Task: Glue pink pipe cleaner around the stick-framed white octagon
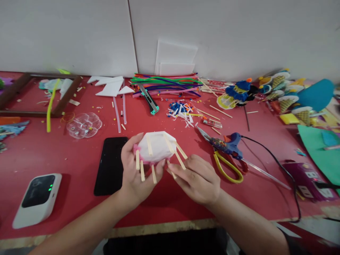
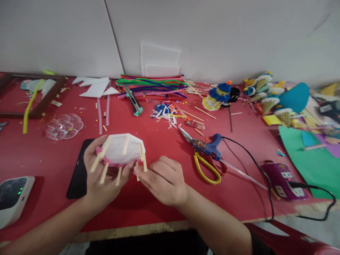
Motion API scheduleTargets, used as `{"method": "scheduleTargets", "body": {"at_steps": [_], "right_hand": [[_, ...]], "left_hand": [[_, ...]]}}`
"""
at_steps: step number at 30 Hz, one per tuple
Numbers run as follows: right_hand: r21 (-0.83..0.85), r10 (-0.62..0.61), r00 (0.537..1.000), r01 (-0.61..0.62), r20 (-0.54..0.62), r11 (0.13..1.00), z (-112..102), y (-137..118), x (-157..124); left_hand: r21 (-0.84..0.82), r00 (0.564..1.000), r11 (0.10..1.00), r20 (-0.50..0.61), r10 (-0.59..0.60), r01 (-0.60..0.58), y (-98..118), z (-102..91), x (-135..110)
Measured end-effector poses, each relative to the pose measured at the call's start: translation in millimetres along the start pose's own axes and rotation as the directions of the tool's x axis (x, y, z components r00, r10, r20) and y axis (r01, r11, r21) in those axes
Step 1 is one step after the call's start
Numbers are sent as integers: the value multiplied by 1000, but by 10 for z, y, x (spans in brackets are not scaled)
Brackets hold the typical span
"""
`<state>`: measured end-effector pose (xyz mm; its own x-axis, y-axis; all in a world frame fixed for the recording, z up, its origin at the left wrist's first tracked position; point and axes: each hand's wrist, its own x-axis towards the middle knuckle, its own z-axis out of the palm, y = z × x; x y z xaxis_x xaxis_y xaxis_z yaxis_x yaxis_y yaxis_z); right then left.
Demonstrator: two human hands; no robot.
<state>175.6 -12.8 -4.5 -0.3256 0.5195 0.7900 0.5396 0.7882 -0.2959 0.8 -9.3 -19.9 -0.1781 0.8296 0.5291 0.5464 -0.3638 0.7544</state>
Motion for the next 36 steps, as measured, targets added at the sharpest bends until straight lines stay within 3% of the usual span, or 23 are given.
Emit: {"method": "scheduleTargets", "body": {"at_steps": [3,5,7,10,11,14,16,18,25,36], "right_hand": [[1,9,1000,-9,-20,1000,21,2,-14],[34,46,998,-45,-35,998,43,5,-18],[73,99,994,-95,-50,993,62,7,-12],[63,130,991,-128,-35,990,69,6,5],[45,127,992,-126,-17,991,67,5,8],[9,136,990,-136,30,991,56,10,7],[-1,147,989,-147,30,989,54,19,2],[-10,147,989,-147,34,989,57,32,0],[-51,95,995,-93,38,994,73,42,14],[145,335,942,-331,0,932,66,14,65]], "left_hand": [[36,995,995,40,92,-94,22,-14,28],[48,994,994,66,91,-95,28,-20,50],[5,996,999,83,38,-39,26,-18,71],[-140,984,980,130,-125,143,47,-7,101],[-223,966,944,148,-212,242,66,-4,112],[-456,845,712,312,-434,534,144,4,149],[-539,761,540,414,-500,647,184,9,169],[-570,706,428,470,-530,701,199,13,177],[-558,650,356,518,-556,749,169,21,145],[-537,541,208,589,-600,817,264,-15,242]]}}
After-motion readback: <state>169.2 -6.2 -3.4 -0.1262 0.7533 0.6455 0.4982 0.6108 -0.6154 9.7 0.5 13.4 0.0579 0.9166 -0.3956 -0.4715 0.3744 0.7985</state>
